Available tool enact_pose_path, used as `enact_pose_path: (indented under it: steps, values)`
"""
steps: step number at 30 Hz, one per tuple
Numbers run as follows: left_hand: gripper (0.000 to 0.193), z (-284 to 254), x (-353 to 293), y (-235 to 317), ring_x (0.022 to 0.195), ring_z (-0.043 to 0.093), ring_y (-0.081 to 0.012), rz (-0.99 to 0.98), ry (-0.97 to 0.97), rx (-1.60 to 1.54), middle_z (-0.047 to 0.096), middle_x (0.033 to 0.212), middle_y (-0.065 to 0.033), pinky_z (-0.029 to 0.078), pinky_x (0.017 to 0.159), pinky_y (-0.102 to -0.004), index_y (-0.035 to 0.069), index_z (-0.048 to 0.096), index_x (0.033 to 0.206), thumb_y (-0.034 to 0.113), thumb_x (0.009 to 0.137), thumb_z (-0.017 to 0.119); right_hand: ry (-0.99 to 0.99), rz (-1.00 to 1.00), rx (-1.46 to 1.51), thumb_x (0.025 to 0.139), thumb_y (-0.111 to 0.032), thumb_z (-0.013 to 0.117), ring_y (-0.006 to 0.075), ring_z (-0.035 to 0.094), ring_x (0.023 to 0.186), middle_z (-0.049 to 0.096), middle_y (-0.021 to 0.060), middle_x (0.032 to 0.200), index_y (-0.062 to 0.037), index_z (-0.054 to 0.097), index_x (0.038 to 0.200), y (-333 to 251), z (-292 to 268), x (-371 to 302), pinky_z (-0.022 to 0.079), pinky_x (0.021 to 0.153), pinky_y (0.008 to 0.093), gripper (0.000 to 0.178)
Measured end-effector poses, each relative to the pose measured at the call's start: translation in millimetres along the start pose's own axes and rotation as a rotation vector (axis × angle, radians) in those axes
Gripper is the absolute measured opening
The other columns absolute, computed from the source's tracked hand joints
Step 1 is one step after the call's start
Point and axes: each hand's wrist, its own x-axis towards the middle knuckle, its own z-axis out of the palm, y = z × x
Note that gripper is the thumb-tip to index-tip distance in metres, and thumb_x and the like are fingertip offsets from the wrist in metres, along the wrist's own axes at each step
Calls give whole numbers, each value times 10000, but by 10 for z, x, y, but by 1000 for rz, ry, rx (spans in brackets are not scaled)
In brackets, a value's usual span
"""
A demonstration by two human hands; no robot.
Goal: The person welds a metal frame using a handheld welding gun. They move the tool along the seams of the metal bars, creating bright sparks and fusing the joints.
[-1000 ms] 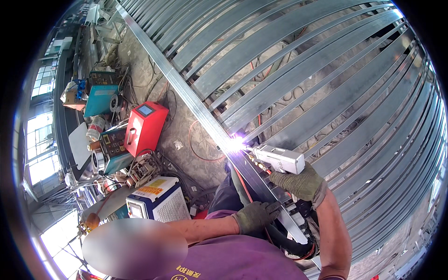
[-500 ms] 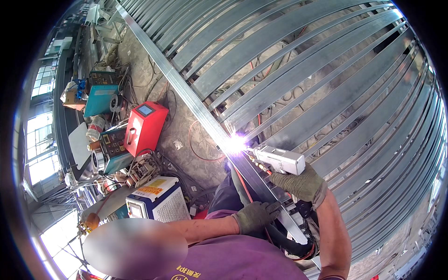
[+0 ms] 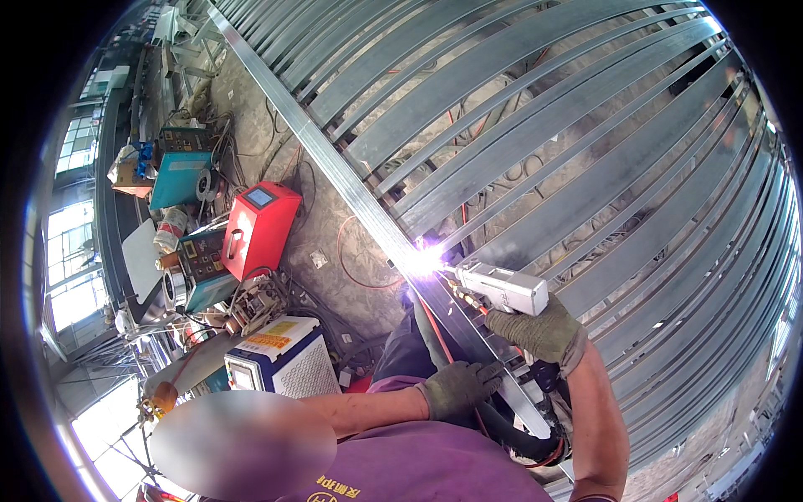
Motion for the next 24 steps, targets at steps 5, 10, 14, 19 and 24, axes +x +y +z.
enact_pose_path:
  steps: [5, 10, 14, 19, 24]
  values:
    - [488, 37, 1, -6, 1223, 653, -279, 8, 25, 14, 483, 1607, -154, 583, 903, -394, 24, 586, 1447, 164, 981, 552, 16, -78, 4, 880, -236, 892, 60, 571, 613, 723, 7, 875, -61, 690, 1331, 157, -8, 48, 469, 506, 271, 524]
    - [477, 16, 26, 7, 1293, 632, -268, -7, -41, 14, 436, 1652, -158, 577, 946, -386, 51, 568, 1458, 144, 990, 568, 10, -47, 30, 883, -239, 890, 69, 581, 621, 724, 3, 875, -64, 699, 1317, 129, -14, 13, 475, 512, 274, 505]
    - [456, 64, 15, -14, 1197, 669, -280, 18, 53, 20, 502, 1587, -154, 600, 882, -395, 22, 607, 1412, 151, 977, 556, 34, -80, 36, 888, -228, 881, 85, 611, 666, 736, 9, 902, -70, 699, 1322, 186, -9, 7, 505, 547, 291, 496]
    - [459, 25, 18, -13, 1210, 667, -288, 10, 25, -8, 509, 1581, -161, 599, 904, -404, 15, 608, 1408, 150, 972, 559, 8, -23, 31, 879, -229, 888, 99, 657, 794, 754, 34, 1002, -85, 677, 1375, 126, -22, -9, 552, 655, 300, 558]
    - [467, 103, 38, -26, 1219, 664, -287, 10, 41, 10, 503, 1591, -159, 595, 913, -403, 16, 605, 1416, 151, 971, 558, 21, 23, -15, 872, -234, 895, 121, 681, 912, 763, 41, 1086, -92, 657, 1413, 133, -38, -16, 579, 768, 316, 608]
